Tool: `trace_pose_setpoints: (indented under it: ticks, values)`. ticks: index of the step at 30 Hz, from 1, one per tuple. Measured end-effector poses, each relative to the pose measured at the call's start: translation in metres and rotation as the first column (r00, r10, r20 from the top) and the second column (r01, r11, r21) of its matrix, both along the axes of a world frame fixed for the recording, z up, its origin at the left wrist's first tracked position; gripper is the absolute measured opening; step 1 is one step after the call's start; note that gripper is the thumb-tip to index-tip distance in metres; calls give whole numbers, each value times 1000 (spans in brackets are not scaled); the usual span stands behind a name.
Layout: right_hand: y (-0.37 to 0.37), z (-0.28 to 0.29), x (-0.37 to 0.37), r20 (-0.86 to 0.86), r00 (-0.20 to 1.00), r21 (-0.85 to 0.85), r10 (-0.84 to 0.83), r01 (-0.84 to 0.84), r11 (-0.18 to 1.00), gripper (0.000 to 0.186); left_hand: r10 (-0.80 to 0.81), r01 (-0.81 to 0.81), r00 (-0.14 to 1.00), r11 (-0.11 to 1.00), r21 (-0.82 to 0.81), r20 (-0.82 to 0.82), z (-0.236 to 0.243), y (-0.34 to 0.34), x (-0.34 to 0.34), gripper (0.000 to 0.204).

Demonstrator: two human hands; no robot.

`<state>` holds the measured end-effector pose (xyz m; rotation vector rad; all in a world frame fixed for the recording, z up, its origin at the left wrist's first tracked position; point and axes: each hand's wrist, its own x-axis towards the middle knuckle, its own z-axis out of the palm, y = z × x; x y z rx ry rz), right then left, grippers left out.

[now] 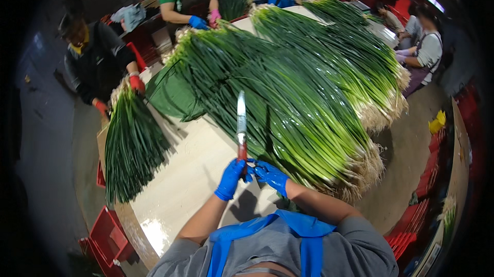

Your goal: The person gathers and aligns bunches of green onions on a table, then separates and re-bundles them by hand. The person repeatedly picks up, aligns, and places the green onions into neat piles.

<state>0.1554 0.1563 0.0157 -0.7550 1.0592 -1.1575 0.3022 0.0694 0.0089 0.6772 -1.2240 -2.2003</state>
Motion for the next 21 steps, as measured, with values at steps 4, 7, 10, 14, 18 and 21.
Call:
trace_pose_setpoints:
  ticks: [4, 7, 10, 14, 18, 21]
  values:
    - [-16, 2, 0, 95, 995, 171, -23, 6, 985, 29, -62, 61, 998, 997, 35, 13, -7, 6, -12, 31]
    - [-14, 4, 8, 257, 966, 123, 6, -39, 992, 33, -125, 122, 987, 992, 40, 98, 4, 3, -3, 31]
    - [-20, 3, 9, 289, 957, 94, 28, -57, 994, 33, -161, 157, 976, 987, 39, 145, 10, -3, 1, 32]
    - [-28, 0, 9, 239, 970, 103, 31, -57, 993, 28, -168, 170, 966, 985, 10, 195, 5, -4, 3, 32]
    - [-29, 0, 0, 225, 972, 137, -68, 37, 990, 34, -225, 233, 948, 973, -9, 226, 6, -2, 3, 32]
    - [-34, 8, -24, 322, 911, 197, -257, 201, 960, 46, 27, 62, 949, 962, -267, 315, -6, 0, 8, 30]
